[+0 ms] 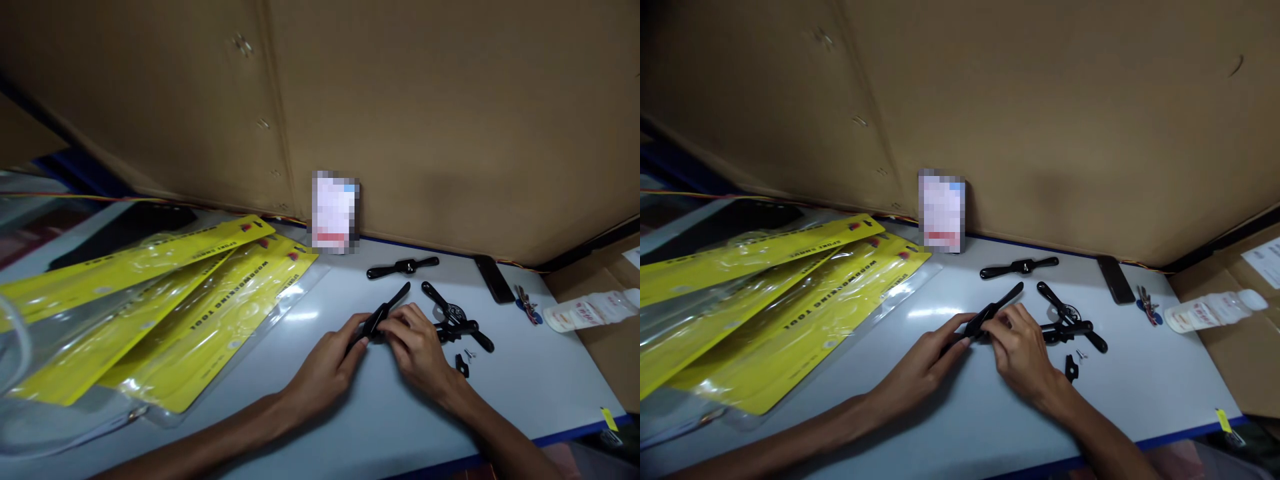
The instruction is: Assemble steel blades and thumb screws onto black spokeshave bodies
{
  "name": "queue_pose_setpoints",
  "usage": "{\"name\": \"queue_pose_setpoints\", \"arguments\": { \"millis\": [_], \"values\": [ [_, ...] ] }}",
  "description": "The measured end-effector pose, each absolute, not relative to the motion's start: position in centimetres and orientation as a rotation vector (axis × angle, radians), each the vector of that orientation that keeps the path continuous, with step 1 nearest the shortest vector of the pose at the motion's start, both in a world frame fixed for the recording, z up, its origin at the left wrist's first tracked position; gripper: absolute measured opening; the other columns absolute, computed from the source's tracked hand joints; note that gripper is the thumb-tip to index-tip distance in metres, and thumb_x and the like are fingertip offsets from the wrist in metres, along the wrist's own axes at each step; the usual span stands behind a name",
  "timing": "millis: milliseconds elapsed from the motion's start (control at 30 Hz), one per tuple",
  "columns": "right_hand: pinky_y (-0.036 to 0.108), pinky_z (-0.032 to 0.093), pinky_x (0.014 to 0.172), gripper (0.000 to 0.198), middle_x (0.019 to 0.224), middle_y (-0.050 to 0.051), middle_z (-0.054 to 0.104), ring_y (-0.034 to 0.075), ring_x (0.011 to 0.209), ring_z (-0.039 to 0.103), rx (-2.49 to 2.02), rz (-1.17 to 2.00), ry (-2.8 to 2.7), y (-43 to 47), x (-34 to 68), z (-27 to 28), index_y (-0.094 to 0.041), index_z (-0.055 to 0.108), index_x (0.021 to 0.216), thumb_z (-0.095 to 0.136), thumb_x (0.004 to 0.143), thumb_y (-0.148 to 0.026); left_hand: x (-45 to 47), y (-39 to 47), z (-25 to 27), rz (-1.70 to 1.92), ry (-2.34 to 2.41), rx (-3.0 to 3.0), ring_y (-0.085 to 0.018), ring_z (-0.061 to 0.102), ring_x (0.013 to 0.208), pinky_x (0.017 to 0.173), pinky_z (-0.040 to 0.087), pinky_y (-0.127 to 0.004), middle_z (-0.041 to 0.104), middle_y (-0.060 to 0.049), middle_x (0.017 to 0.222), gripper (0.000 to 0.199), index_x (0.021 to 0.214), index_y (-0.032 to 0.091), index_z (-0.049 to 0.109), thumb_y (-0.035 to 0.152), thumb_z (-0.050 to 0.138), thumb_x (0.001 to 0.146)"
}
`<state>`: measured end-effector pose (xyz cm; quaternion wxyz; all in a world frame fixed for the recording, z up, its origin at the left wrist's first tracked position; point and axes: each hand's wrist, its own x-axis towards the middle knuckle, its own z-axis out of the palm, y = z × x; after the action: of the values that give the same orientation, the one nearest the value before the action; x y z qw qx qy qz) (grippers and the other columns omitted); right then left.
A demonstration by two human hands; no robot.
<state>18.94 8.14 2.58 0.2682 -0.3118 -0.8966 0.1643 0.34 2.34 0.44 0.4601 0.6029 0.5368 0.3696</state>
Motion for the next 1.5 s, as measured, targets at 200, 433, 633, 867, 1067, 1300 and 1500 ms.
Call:
{"name": "queue_pose_setpoints", "arguments": {
  "millis": [200,433,633,867,1067,1300,1500],
  "values": [
    [0.037,0.053,0.075,0.016,0.09,0.006,0.064,0.022,0.083,0.061,-1.0,0.504,-2.283,7.7,18.6,2.3,-0.017,0.063,0.105,0.06,0.09,-0.015,0.3,2.3,0.4,0.938,1.299,1.486,-0.023,0.071,0.083,0.075,0.051,-0.033,0.077,-0.006,0.095,0.036,0.129,0.021,0.054,0.033,0.04,0.099],
    [0.035,0.05,0.076,0.028,0.098,0.008,0.065,0.023,0.094,0.059,-0.864,0.461,-2.398,7.9,18.9,2.0,-0.021,0.069,0.094,0.048,0.091,-0.002,0.3,2.3,0.2,0.903,1.319,1.492,-0.022,0.068,0.076,0.071,0.049,-0.032,0.076,-0.005,0.09,0.037,0.129,0.02,0.053,0.034,0.039,0.098],
    [0.036,0.051,0.076,0.014,0.093,0.007,0.064,0.022,0.086,0.06,-1.018,0.471,-2.279,7.6,18.5,2.4,-0.019,0.064,0.103,0.057,0.092,-0.016,0.4,2.3,0.2,0.889,1.33,1.486,-0.023,0.069,0.078,0.074,0.049,-0.033,0.076,-0.006,0.092,0.037,0.128,0.02,0.053,0.035,0.039,0.098],
    [0.036,0.049,0.075,0.019,0.088,0.006,0.065,0.022,0.084,0.058,-0.95,0.478,-2.384,7.9,18.8,1.7,-0.02,0.067,0.092,0.052,0.094,-0.009,0.3,2.4,-0.1,0.904,1.309,1.505,-0.022,0.07,0.077,0.07,0.049,-0.032,0.077,-0.005,0.092,0.037,0.13,0.021,0.052,0.034,0.039,0.099],
    [0.04,0.052,0.085,0.027,0.112,0.012,0.062,0.025,0.103,0.058,-0.9,0.48,-2.286,7.5,18.5,2.4,-0.019,0.065,0.106,0.052,0.087,-0.006,0.4,2.4,-0.4,0.922,1.312,1.49,-0.023,0.07,0.077,0.072,0.05,-0.033,0.077,-0.006,0.095,0.037,0.13,0.021,0.053,0.033,0.04,0.098],
    [0.036,0.047,0.072,0.008,0.08,0.003,0.061,0.021,0.077,0.056,-1.081,0.448,-2.363,7.7,18.7,1.7,-0.02,0.064,0.098,0.057,0.096,-0.019,0.4,2.3,0.2,0.902,1.317,1.498,-0.024,0.071,0.081,0.074,0.051,-0.034,0.077,-0.006,0.095,0.036,0.128,0.021,0.054,0.033,0.04,0.097],
    [0.039,0.051,0.085,0.032,0.113,0.011,0.061,0.024,0.105,0.057,-0.86,0.496,-2.354,7.5,18.7,2.1,-0.021,0.067,0.102,0.049,0.084,-0.001,0.4,2.4,0.1,0.911,1.31,1.493,-0.023,0.07,0.079,0.073,0.05,-0.034,0.076,-0.005,0.095,0.036,0.128,0.021,0.052,0.033,0.039,0.097]
  ]
}}
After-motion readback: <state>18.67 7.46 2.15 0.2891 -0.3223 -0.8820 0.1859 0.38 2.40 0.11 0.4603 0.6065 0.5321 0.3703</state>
